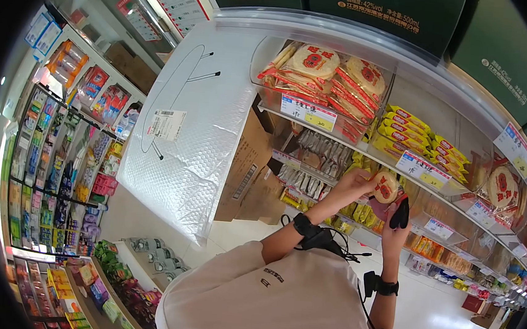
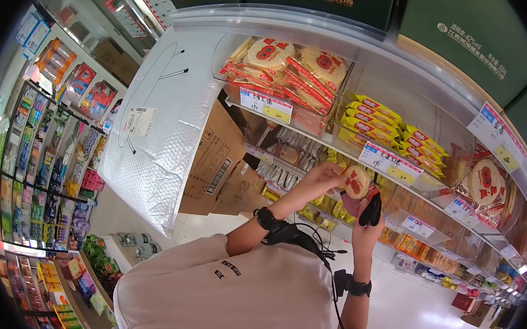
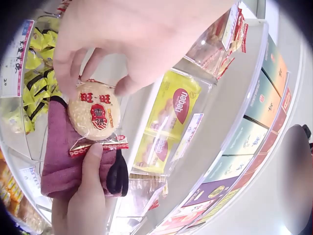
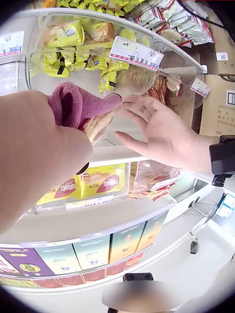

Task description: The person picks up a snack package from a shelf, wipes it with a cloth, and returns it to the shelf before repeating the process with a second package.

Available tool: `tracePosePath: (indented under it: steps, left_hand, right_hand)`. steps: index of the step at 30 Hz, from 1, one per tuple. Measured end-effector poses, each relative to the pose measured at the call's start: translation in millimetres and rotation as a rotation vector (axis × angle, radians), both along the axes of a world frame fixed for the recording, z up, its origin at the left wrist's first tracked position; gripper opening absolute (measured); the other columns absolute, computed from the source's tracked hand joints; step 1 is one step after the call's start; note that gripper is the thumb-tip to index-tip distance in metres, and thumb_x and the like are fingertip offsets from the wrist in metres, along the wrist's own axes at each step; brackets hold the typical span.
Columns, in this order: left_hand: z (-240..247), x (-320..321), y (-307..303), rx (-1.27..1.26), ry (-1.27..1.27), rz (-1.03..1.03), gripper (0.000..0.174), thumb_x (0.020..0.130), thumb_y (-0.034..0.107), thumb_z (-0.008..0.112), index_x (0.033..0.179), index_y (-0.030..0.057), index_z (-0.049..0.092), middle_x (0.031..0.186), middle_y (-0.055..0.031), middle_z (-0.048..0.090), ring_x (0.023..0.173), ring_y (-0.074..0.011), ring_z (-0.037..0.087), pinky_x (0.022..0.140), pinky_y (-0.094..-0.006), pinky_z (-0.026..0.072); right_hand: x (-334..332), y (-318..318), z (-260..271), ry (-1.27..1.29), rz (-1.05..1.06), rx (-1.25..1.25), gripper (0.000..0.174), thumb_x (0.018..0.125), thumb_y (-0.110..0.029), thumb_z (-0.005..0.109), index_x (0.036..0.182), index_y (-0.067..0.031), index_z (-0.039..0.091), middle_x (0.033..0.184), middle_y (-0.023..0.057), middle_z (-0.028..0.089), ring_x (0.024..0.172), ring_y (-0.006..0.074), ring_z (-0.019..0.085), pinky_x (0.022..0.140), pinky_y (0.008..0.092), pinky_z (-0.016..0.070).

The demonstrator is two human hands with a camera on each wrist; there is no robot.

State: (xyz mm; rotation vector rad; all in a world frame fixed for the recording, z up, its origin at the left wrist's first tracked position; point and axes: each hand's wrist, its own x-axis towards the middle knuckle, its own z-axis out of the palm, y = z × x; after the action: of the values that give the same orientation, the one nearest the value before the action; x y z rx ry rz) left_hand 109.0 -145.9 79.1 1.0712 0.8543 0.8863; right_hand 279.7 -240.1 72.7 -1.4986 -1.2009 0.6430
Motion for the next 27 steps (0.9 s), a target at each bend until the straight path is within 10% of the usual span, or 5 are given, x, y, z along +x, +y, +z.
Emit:
tracePosePath:
  steps: [4, 12, 27]
  left_hand:
    - [-24.7, 6.3, 4.9, 0.206, 0.044, 0.081, 0.035, 0.089, 0.018, 0.076, 0.115, -0.0005, 0.061, 0.097, -0.0082, 0.068, 0.084, -0.0129, 0.067, 0.077, -0.0268, 0.0540]
    - [22.3, -7.7, 2.3, 0.064, 0.111, -0.111, 0.032, 0.090, 0.016, 0.075, 0.114, -0.0022, 0.065, 0.099, -0.0065, 0.071, 0.089, -0.0107, 0.066, 0.081, -0.0246, 0.0524]
    - [37.8, -23.1, 6.4, 0.028, 0.081, -0.160, 0.031, 0.103, 0.029, 0.055, 0.110, 0.0007, 0.067, 0.088, -0.0024, 0.067, 0.081, -0.0100, 0.062, 0.073, -0.0246, 0.0464]
  right_hand:
    - [4.3, 2.5, -13.6, 0.047, -0.103, 0.112, 0.034, 0.096, -0.007, 0.060, 0.127, 0.0086, 0.058, 0.118, 0.0132, 0.067, 0.108, 0.0147, 0.062, 0.094, 0.0288, 0.0477]
    - [4.2, -27.1, 64.9, 0.380, 0.019, -0.271, 0.030, 0.094, -0.021, 0.070, 0.116, -0.0014, 0.065, 0.085, -0.0051, 0.062, 0.074, 0.0040, 0.049, 0.066, 0.0233, 0.0451]
    - [73.3, -114.7, 118.4, 0.449, -0.156, -0.018, 0.047, 0.087, -0.015, 0.076, 0.127, 0.0015, 0.058, 0.109, 0.0044, 0.066, 0.097, 0.0111, 0.060, 0.085, 0.0270, 0.0497]
